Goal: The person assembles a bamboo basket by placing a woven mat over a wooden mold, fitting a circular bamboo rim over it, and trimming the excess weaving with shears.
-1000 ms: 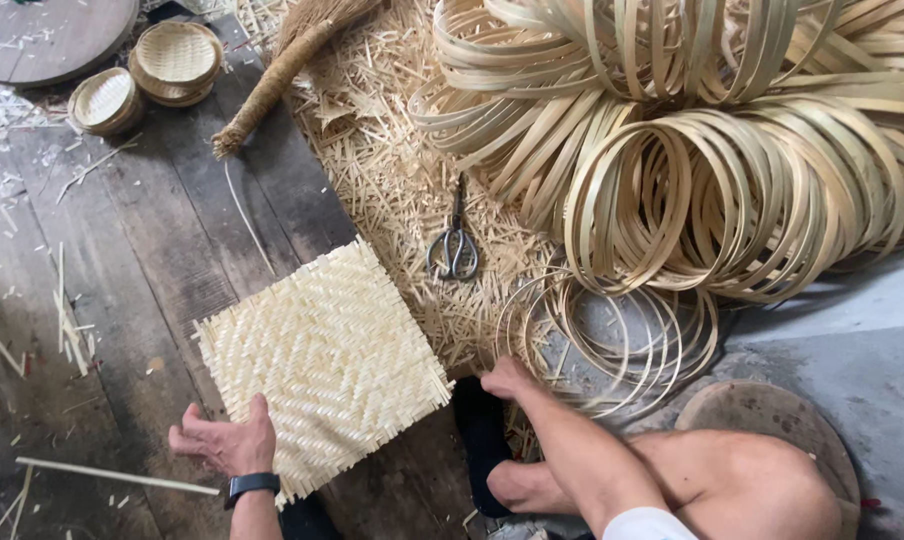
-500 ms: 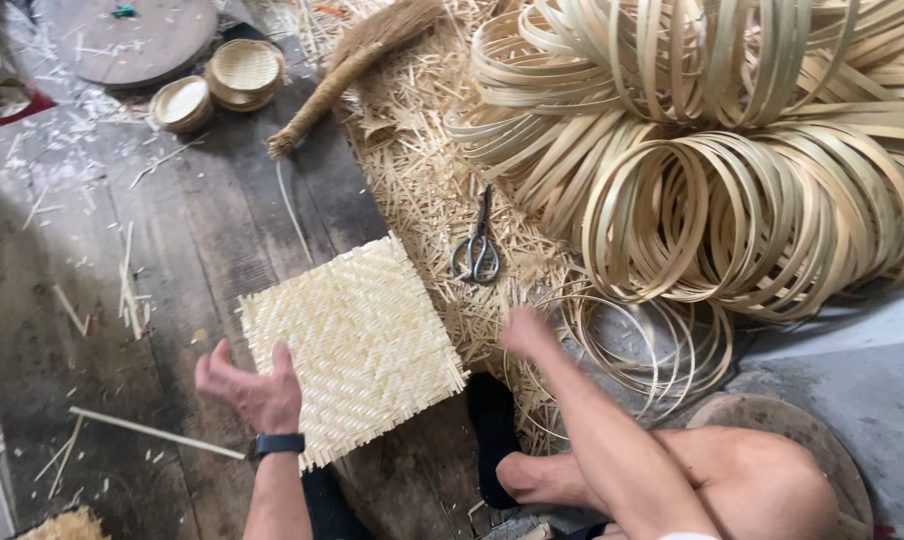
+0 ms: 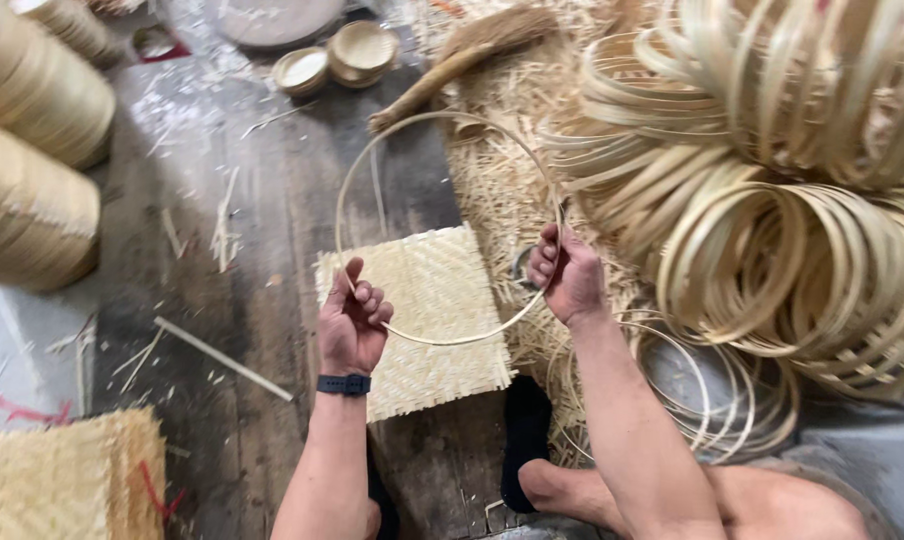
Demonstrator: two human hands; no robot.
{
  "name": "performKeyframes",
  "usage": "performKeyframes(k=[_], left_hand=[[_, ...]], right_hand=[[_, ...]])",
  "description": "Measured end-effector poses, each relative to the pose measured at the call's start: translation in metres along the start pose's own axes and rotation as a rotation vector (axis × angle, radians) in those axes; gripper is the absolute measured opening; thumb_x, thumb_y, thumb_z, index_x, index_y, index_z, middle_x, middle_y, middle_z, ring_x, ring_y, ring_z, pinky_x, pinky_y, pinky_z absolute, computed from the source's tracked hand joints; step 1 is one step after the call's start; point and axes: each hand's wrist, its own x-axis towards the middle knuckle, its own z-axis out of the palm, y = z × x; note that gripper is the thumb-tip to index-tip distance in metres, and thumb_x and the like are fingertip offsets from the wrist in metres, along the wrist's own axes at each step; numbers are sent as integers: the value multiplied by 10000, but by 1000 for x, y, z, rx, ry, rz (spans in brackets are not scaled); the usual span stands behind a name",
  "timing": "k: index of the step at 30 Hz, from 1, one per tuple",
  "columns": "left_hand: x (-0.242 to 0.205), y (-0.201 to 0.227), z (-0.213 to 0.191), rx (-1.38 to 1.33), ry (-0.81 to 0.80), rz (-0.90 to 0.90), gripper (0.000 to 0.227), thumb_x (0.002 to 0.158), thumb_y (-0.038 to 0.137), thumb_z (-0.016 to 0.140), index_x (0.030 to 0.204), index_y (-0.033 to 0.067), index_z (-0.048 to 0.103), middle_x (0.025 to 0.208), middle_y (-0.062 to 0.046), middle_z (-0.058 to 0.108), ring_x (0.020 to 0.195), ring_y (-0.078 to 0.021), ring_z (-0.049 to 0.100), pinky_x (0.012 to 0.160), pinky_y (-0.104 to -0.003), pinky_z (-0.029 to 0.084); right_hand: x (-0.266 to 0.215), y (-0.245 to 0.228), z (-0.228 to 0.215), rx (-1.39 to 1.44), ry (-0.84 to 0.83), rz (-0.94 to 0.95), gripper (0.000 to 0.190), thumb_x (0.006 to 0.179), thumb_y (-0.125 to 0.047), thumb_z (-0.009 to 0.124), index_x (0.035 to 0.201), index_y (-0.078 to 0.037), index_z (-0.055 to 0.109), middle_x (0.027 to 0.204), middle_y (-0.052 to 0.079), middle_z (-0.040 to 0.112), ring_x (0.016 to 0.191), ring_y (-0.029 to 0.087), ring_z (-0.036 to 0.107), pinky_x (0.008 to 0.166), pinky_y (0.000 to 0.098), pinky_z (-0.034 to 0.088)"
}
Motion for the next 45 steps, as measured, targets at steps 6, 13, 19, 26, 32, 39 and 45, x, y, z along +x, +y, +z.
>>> performKeyframes(k=[6,13,19,26,32,39,45], left_hand=[[-10,14,-33,-87,79,2,276,1083,320,548,1166,69,628,736,13,497,664,-112,430,532,-242,360],[-4,44,-15,-140,96,101,321,1118,306,560,1259,24,619,806,-21,588,708,-137,524,576,-254,467],[-55,49,77,1402,-415,754,149,1077,202,658,1119,116,772,1114,-106,805,1040,-137,765,813,-282,657],[-88,47,137,1090,-85,121,270,924,280,740,1033,40,798,795,-90,736,655,-109,625,552,-257,524],[-62,51,137,1146,-106,-357,681,849,768,421,739,143,667,641,8,625,524,-73,536,420,-243,420],[-61,27,129,1174,-230,-309,766,881,824,308,527,157,439,485,52,378,389,-79,337,327,-278,244],[-58,16,125,1082,-147,-240,754,918,787,334,516,155,423,485,58,352,391,-68,311,332,-267,214]], right_hand=[[-3,10,36,-775,104,-346,316,1046,-309,557,1174,-37,653,906,95,602,857,226,592,752,350,563],[-62,53,112,-1654,-750,-740,356,807,-307,849,1109,-163,731,934,17,675,933,205,632,843,385,556],[-57,15,162,-1622,-744,-1049,366,914,-149,783,1269,-61,757,885,73,630,796,191,592,600,310,560],[-46,-6,173,-1612,-697,-1329,246,886,-281,802,988,-74,718,832,31,637,706,163,591,537,315,515],[-61,24,167,-1634,-952,-1305,114,950,-198,762,957,-98,708,843,1,625,739,119,573,575,274,521],[-86,22,176,-1626,-799,-1216,200,861,-186,814,824,-77,650,747,-2,551,685,130,524,510,285,487],[-88,24,179,-1634,-692,-1221,137,834,-93,799,876,-45,678,779,3,558,717,137,552,522,294,497]])
